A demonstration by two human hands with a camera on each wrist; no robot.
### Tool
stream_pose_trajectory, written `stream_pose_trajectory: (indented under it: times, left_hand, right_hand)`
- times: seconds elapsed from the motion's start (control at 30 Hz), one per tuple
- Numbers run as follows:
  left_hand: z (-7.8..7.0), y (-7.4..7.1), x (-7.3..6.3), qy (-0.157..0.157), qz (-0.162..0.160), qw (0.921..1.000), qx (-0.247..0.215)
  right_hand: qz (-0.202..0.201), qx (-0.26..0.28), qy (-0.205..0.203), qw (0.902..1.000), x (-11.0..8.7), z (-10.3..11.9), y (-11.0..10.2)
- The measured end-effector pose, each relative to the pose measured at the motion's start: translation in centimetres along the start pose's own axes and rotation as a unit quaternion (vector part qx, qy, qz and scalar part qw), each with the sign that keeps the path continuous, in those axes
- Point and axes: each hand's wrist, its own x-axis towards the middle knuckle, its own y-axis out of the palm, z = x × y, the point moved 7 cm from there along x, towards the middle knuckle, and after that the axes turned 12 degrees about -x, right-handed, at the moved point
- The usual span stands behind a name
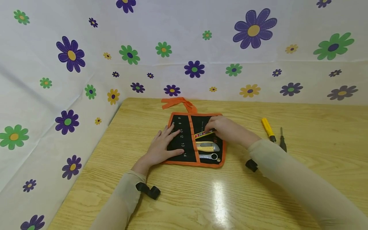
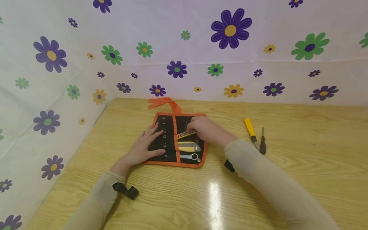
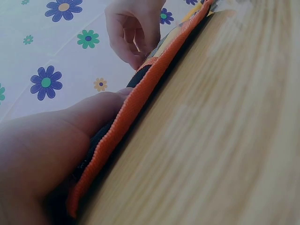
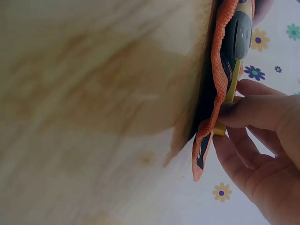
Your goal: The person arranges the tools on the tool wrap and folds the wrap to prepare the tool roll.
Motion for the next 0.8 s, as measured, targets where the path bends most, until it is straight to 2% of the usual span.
stream_pose_trajectory:
  times: [0.4, 0.57, 0.8]
  left_hand:
    - [0.04, 0.02, -0.02, -0.003, 0.000, 1.0000, 0.004]
    - [0.02, -0.02, -0.10, -0.002, 0.000, 1.0000, 0.002]
    - [0.01, -0.03, -0.04, 0.002, -0.003, 1.0000, 0.003]
  right_hand:
    - [0.026, 0.055, 0.021, 0.9979, -0.23, 0.10, 0.22]
    - [0.038, 0.087, 0.046, 0.9944, -0.19, 0.05, 0.41]
    - [0.030, 0.105, 0.049, 0.9928, 0.44, 0.79, 0.59]
